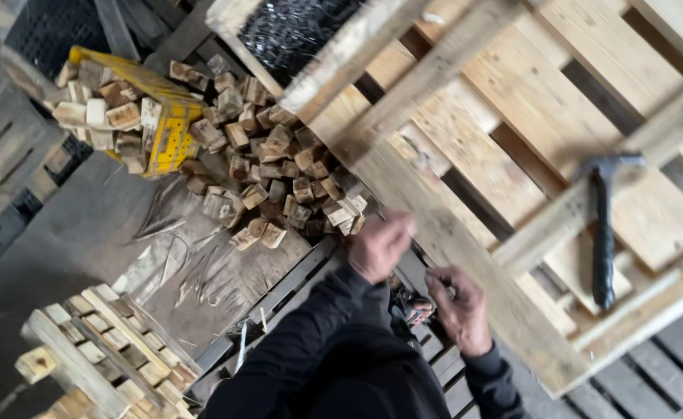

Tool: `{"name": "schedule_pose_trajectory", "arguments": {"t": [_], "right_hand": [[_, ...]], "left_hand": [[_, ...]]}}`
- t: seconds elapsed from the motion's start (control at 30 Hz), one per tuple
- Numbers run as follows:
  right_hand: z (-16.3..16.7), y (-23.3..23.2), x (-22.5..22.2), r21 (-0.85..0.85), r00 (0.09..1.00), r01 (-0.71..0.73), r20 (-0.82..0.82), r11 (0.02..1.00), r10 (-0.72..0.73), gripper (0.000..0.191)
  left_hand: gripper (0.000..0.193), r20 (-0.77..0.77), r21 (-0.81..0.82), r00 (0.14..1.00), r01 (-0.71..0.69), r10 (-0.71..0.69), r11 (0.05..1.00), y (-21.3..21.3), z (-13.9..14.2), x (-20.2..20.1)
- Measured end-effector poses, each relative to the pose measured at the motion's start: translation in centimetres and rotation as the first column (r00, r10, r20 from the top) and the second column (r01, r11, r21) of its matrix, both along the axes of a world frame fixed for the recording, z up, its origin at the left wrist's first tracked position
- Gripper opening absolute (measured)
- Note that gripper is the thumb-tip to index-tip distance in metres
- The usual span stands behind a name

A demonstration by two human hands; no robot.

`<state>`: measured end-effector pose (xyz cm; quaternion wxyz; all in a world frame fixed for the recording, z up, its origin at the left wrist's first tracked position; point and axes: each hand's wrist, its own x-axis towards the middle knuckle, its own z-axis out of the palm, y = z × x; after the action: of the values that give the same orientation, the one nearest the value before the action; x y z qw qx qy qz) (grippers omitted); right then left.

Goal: The person assembles a wooden pallet by nailing wooden blocks to a pallet frame using a hammer. They pick up nails, position the blocks, and drive the nails into the wood. The person also moves a long wooden plank and adjusts the blocks on the pallet.

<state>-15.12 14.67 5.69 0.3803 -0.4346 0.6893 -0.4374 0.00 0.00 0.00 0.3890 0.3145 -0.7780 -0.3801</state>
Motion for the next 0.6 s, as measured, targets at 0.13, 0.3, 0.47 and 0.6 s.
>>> {"name": "schedule_pose_trajectory", "arguments": {"t": [0.13, 0.3, 0.47, 0.6], "right_hand": [[1.2, -18.2, -2.6, -0.170, 0.942, -0.310, -0.191, 0.935, 0.278, 0.011], [-1.1, -38.5, -0.9, -0.317, 0.761, -0.595, -0.519, 0.739, 0.389, 0.015], [-5.1, -53.0, 1.6, -0.073, 0.547, -0.638, -0.744, 0.766, 0.384, 0.037], [-8.3, -56.2, 3.6, 0.232, 0.372, -0.567, -0.784, 0.790, 0.497, 0.059]], "left_hand": [[0.009, -0.172, -0.116, 0.899, -0.425, 0.403, 0.898, -18.1, -1.1, 1.1], [0.018, -0.171, -0.048, 0.723, -0.684, 0.669, 0.728, -32.1, -3.5, 2.7], [0.019, -0.130, -0.011, 0.665, -0.743, 0.736, 0.669, -37.4, -6.2, 1.1], [0.022, -0.066, 0.131, 0.615, -0.775, 0.786, 0.618, -36.8, -7.4, 0.6]]}}
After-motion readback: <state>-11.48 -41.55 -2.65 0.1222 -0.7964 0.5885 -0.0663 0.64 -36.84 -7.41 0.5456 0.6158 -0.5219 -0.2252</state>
